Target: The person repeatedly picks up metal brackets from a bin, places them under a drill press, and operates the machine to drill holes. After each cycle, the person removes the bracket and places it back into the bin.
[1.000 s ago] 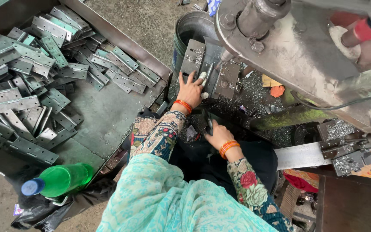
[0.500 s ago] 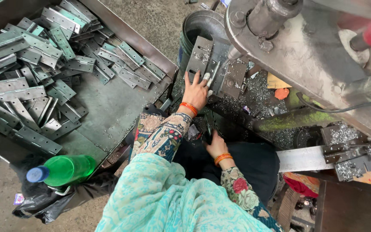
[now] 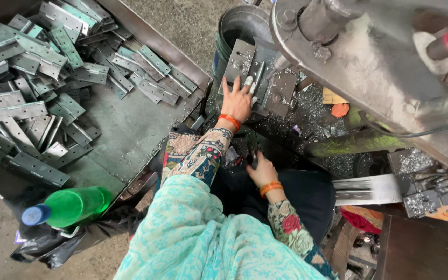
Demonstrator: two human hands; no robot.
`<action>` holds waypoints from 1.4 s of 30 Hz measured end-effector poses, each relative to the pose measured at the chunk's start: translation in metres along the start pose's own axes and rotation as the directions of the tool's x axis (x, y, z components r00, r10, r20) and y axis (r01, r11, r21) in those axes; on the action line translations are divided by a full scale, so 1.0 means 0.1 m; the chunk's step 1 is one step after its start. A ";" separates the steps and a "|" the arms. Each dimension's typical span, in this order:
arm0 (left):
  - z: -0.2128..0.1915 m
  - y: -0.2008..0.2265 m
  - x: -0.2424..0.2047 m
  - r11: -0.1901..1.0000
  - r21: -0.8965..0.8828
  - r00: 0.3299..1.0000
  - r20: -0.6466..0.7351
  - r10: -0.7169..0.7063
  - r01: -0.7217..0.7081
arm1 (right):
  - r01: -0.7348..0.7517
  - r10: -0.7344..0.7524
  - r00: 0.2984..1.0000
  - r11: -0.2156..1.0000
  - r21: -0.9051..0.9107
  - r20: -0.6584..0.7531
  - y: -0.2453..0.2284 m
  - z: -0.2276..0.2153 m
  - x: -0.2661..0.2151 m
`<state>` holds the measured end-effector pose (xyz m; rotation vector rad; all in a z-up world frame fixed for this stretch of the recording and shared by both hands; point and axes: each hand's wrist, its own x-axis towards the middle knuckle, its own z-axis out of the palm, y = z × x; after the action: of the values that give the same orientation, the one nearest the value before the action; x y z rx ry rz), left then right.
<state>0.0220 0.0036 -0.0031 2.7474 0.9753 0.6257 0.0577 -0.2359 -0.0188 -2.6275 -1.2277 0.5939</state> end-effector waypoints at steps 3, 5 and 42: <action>0.00 0.00 -0.02 1.000 0.002 1.000 0.005 0.012 -0.012 | -0.017 0.024 0.995 0.997 -0.076 0.093 -0.06 -0.15 0.10; -0.01 0.00 -0.02 1.000 0.005 1.000 0.005 0.012 -0.012 | 0.049 -0.033 0.992 0.989 -0.139 0.119 -0.11 -0.32 0.17; 0.15 0.03 0.32 1.000 0.020 0.999 0.037 0.015 -0.016 | 0.019 -0.016 0.998 0.999 0.048 -0.066 0.17 0.36 0.00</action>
<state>0.0527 0.0217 -0.0055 2.7761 0.9580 0.5693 0.0542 -0.2475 -0.0569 -2.5724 -1.2000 0.5236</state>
